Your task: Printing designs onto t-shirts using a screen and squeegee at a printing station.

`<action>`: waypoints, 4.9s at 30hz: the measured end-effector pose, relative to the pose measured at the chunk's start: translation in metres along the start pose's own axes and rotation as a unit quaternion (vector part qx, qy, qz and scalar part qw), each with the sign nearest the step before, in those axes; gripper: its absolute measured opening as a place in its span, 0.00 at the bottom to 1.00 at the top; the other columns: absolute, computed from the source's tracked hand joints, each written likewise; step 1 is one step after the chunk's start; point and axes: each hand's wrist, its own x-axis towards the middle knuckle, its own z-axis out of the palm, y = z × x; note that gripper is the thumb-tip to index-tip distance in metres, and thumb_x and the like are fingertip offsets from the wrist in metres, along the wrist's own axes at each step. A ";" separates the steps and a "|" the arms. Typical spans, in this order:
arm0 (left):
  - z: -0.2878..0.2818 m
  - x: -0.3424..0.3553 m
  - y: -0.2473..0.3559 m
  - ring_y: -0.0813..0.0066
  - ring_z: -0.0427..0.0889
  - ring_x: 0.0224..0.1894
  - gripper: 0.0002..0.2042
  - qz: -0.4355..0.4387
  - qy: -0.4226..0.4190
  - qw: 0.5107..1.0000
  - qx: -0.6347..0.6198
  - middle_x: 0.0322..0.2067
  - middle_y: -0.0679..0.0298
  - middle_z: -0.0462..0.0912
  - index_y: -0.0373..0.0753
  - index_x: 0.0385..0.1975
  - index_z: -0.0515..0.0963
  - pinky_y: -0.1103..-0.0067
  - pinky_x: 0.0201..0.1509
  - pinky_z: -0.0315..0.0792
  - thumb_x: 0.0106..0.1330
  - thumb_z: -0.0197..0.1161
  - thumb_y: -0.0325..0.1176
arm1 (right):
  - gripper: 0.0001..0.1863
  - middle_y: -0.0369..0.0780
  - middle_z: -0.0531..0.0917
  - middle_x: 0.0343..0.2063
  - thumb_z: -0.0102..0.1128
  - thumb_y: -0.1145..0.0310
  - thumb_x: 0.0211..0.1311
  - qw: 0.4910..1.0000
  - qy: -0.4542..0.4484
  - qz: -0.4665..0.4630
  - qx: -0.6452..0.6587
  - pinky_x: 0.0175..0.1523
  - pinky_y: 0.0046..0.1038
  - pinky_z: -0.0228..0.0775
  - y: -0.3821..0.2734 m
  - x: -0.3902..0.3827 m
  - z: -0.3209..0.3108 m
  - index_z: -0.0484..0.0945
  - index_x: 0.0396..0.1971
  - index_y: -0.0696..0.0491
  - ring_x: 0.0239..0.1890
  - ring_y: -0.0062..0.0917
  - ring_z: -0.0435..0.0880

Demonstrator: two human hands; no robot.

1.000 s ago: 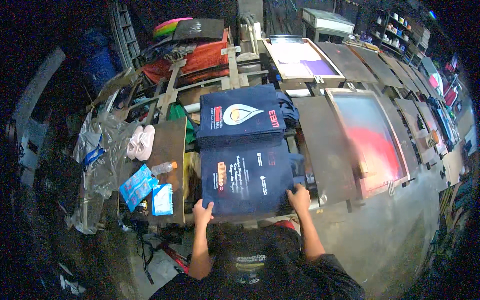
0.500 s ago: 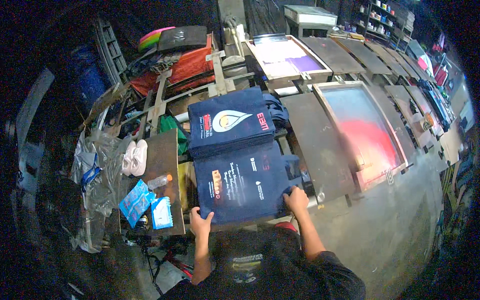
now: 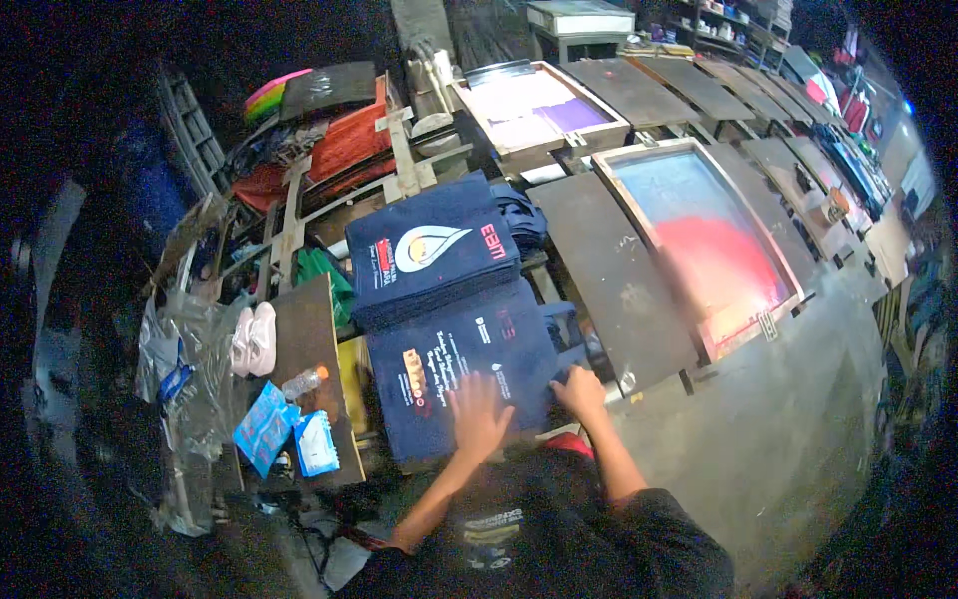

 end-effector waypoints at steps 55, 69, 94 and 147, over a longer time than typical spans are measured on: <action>-0.060 -0.020 -0.063 0.52 0.53 0.74 0.31 0.122 -0.062 0.974 -0.182 0.67 0.57 0.67 0.43 0.60 0.74 0.55 0.76 0.47 0.58 0.70 0.49 | 0.29 0.48 0.80 0.52 0.75 0.71 0.42 0.906 -0.008 -0.402 0.131 0.63 0.40 0.68 -0.070 -0.039 0.025 0.80 0.50 0.53 0.59 0.44 0.75; -0.048 -0.073 -0.108 0.66 0.71 0.57 0.18 0.092 0.008 0.982 -0.167 0.47 0.70 0.84 0.46 0.42 0.86 0.63 0.67 0.61 0.48 0.74 0.35 | 0.20 0.39 0.81 0.53 0.67 0.72 0.46 0.911 0.050 -0.409 -0.025 0.62 0.40 0.65 -0.058 -0.072 0.064 0.85 0.43 0.45 0.60 0.39 0.75; -0.057 -0.148 -0.082 0.56 0.77 0.50 0.14 -0.354 0.274 0.889 -0.094 0.43 0.57 0.82 0.37 0.44 0.82 0.65 0.58 0.65 0.60 0.69 0.35 | 0.22 0.47 0.76 0.61 0.68 0.61 0.58 0.887 0.057 -0.453 0.068 0.71 0.49 0.52 -0.026 -0.069 0.076 0.81 0.50 0.54 0.68 0.46 0.66; -0.104 -0.105 -0.235 0.57 0.72 0.61 0.20 0.125 -0.059 0.965 -0.223 0.53 0.66 0.83 0.43 0.48 0.83 0.63 0.66 0.65 0.53 0.71 0.33 | 0.17 0.49 0.81 0.23 0.61 0.55 0.62 0.965 0.155 -0.175 0.116 0.41 0.46 0.70 -0.158 -0.104 0.178 0.81 0.24 0.55 0.33 0.49 0.80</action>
